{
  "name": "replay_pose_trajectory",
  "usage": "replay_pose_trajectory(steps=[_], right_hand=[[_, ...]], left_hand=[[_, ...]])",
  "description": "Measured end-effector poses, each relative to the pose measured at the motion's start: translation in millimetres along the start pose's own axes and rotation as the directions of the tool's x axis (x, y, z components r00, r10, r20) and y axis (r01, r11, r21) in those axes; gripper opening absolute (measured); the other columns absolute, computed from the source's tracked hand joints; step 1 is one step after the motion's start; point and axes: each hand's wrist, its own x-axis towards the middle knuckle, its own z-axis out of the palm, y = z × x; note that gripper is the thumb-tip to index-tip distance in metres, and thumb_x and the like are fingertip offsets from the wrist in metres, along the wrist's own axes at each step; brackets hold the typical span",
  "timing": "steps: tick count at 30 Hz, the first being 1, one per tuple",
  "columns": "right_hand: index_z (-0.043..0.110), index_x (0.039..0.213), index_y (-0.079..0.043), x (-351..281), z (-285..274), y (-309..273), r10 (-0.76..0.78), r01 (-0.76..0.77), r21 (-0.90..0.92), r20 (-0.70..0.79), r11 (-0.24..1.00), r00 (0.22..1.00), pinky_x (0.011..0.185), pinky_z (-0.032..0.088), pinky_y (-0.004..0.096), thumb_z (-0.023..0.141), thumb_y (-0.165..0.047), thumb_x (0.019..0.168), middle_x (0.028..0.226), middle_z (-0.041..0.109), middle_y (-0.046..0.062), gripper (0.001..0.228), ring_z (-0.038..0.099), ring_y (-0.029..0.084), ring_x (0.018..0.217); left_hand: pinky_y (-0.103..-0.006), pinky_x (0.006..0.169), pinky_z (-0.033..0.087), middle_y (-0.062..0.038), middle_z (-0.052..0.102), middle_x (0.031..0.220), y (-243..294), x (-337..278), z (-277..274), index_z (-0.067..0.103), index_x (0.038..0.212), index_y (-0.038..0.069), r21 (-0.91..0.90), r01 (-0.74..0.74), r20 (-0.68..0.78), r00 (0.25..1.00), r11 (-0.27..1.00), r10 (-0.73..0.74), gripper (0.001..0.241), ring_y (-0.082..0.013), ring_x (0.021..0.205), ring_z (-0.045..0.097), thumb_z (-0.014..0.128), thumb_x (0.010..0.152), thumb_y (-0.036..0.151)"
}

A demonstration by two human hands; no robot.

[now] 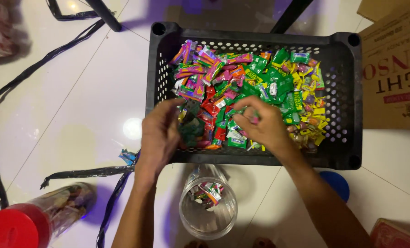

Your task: The person sorts individual candy packets from a crate into a plastic container by hand, placing them one by one and pressing them down to fit.

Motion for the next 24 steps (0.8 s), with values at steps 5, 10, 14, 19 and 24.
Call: replay_pose_trajectory(steps=[5,10,14,19,24], right_hand=[[0.069,0.126,-0.011,23.0,29.2,-24.9,-0.206,0.195,-0.709,0.072,0.678,0.976,0.054,0.051,0.046,0.077,-0.021,0.086,0.092,0.067,0.013,0.042,0.066,0.033,0.066],[0.074,0.113,-0.015,10.6,17.4,-7.0,-0.059,0.159,-0.801,0.153,0.578,0.986,0.061,0.051,0.053,0.076,-0.03,0.085,0.092,0.069,0.012,0.032,0.068,0.037,0.077],[0.076,0.105,-0.02,14.0,6.1,-23.1,0.119,0.066,-0.795,0.171,0.603,0.978,0.071,0.054,0.049,0.072,-0.023,0.084,0.094,0.069,0.009,0.021,0.07,0.034,0.084],[0.069,0.127,-0.02,30.3,27.2,-15.8,0.008,0.153,-0.817,0.19,0.556,0.982,0.066,0.051,0.055,0.069,-0.01,0.07,0.103,0.066,0.015,0.057,0.068,0.039,0.078],[0.067,0.127,-0.026,27.8,28.7,4.1,0.013,0.13,-0.849,0.159,0.513,0.987,0.07,0.05,0.059,0.071,-0.024,0.09,0.112,0.064,0.017,0.038,0.068,0.041,0.08]], left_hand=[[-0.0351,0.057,0.053,-0.021,0.07,0.086,-11.9,-7.8,-1.4,0.07,0.119,0.002,-0.064,0.116,-0.12,0.985,0.991,-0.123,0.039,-0.0219,0.065,0.064,0.051,0.088,-0.012],[-0.0367,0.061,0.054,-0.023,0.073,0.087,-4.8,-17.4,-7.8,0.072,0.111,0.002,0.105,0.122,0.044,0.991,0.987,-0.127,0.029,-0.0255,0.067,0.072,0.058,0.087,-0.007],[-0.0424,0.074,0.056,-0.021,0.074,0.102,-19.0,-5.5,-0.5,0.072,0.113,0.004,0.122,0.023,0.023,0.999,0.992,-0.026,0.029,-0.0367,0.086,0.073,0.059,0.089,-0.005],[-0.0423,0.088,0.054,-0.02,0.071,0.117,8.9,-2.8,3.4,0.069,0.12,0.001,0.032,-0.221,0.116,0.969,0.975,0.216,0.044,-0.0379,0.101,0.068,0.056,0.078,0.0],[-0.0399,0.092,0.055,-0.014,0.073,0.116,80.7,-55.0,-36.9,0.071,0.115,0.006,-0.146,-0.161,0.305,0.931,0.976,0.199,0.033,-0.0315,0.103,0.07,0.053,0.087,0.007]])
